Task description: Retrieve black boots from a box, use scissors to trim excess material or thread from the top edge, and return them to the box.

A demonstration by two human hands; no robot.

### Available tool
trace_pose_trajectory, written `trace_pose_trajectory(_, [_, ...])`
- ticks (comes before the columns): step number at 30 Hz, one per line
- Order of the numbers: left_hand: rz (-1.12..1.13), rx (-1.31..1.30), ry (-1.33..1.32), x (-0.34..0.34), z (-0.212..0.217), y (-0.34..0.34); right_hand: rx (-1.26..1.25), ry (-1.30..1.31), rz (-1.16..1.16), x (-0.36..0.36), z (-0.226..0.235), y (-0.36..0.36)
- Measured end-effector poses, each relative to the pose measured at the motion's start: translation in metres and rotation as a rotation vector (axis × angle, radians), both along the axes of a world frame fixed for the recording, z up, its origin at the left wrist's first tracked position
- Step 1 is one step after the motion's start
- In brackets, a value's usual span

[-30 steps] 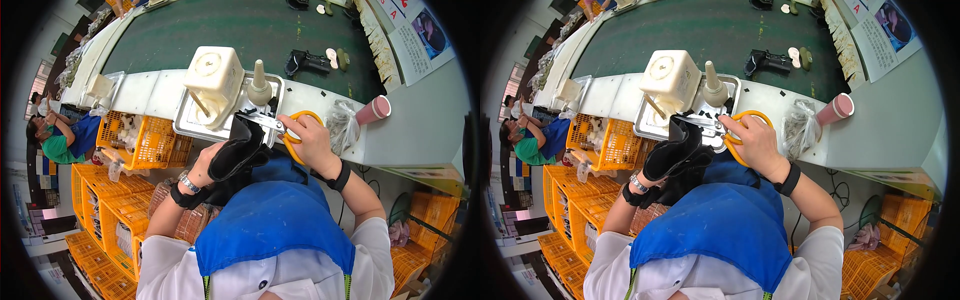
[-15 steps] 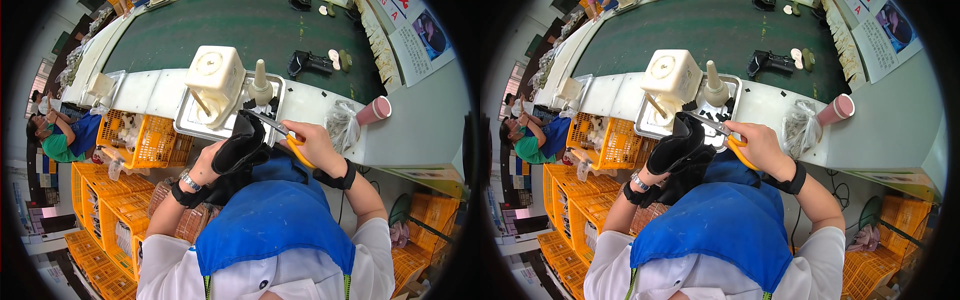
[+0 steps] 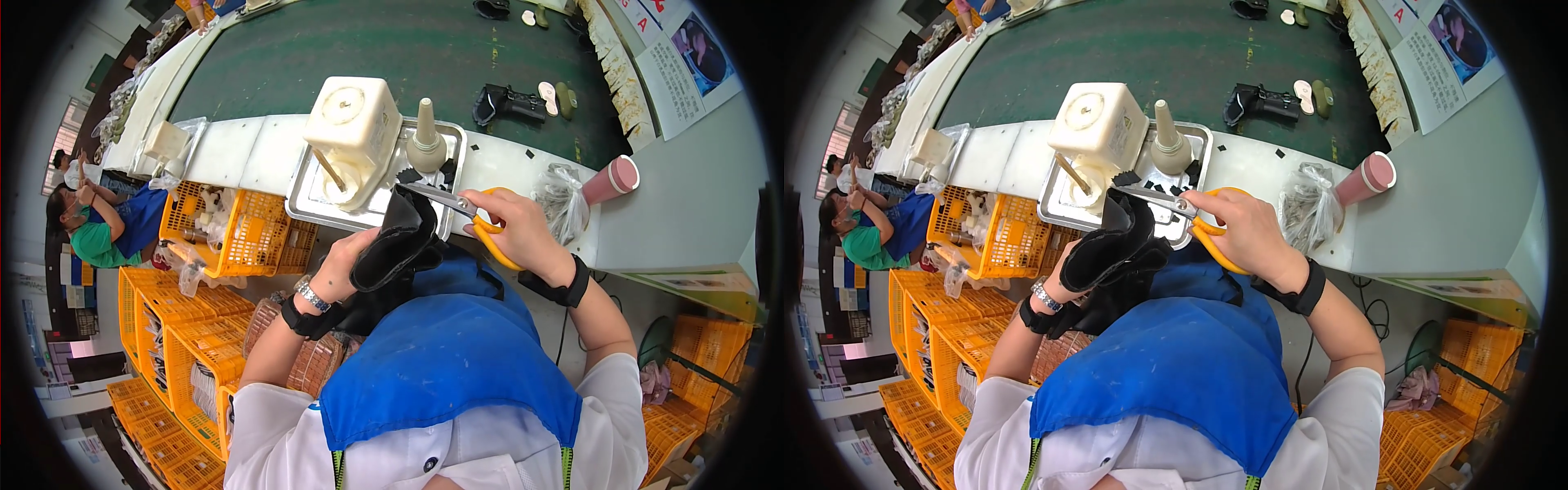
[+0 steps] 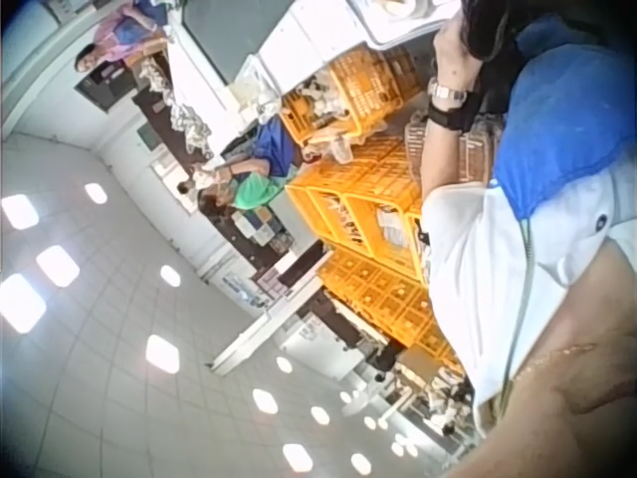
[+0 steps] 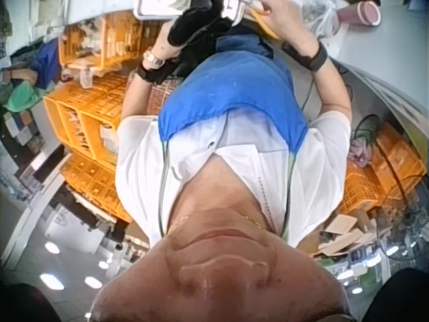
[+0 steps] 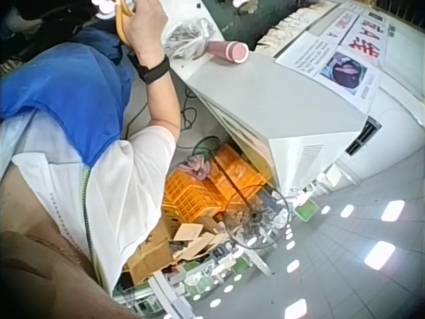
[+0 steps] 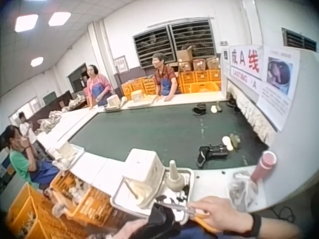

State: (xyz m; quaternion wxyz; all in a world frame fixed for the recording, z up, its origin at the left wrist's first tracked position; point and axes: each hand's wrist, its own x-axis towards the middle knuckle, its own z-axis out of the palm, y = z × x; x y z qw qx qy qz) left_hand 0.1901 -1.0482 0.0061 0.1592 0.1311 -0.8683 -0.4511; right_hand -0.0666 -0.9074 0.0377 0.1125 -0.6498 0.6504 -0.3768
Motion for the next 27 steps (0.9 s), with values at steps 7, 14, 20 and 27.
trace_pose_trajectory(7, [0.007,0.074,-0.016,0.002,0.001,0.001,0.288,-0.243,-0.079,-0.012,-0.002,-0.003])
trace_pose_trajectory(14, [0.09,-0.437,0.012,0.019,0.011,0.0,0.57,-0.024,-0.089,-0.029,-0.053,-0.01])
trace_pose_trajectory(20, [0.829,-0.417,-0.119,0.114,-0.005,-0.021,0.487,-0.08,-0.316,-0.055,-0.117,-0.006])
trace_pose_trajectory(27, [1.159,0.455,0.853,0.138,0.016,-0.001,0.369,-0.062,-0.698,-0.087,-0.18,-0.036])
